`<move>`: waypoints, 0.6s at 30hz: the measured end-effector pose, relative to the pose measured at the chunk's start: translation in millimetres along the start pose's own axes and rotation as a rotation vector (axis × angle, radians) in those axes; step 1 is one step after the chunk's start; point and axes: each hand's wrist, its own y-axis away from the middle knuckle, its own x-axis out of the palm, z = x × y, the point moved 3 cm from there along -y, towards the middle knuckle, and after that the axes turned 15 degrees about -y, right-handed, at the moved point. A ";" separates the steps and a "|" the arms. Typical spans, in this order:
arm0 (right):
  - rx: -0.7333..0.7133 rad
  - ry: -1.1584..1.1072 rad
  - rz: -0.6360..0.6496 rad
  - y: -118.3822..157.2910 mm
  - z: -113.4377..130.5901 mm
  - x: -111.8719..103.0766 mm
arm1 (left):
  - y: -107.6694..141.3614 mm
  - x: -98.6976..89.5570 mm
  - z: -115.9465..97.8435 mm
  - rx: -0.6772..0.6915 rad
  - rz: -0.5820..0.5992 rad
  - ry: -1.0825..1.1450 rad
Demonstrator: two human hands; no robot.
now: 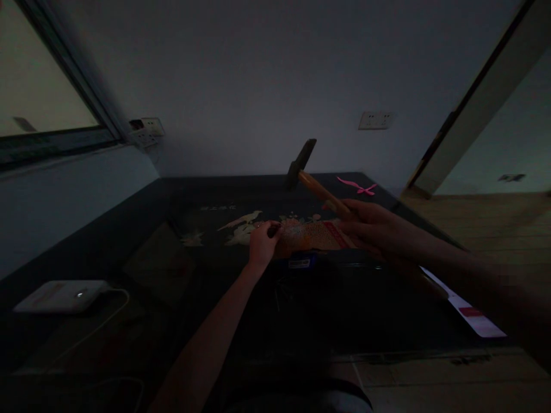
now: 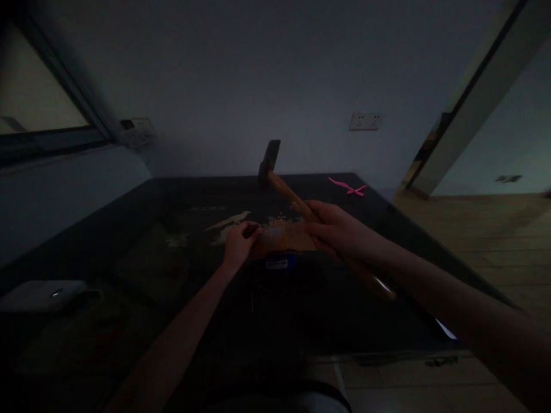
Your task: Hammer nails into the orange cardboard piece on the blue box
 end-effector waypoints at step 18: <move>0.174 0.164 0.101 -3.7 -28.3 29.2 | 1.8 -0.5 -2.6 -0.040 -0.004 -0.139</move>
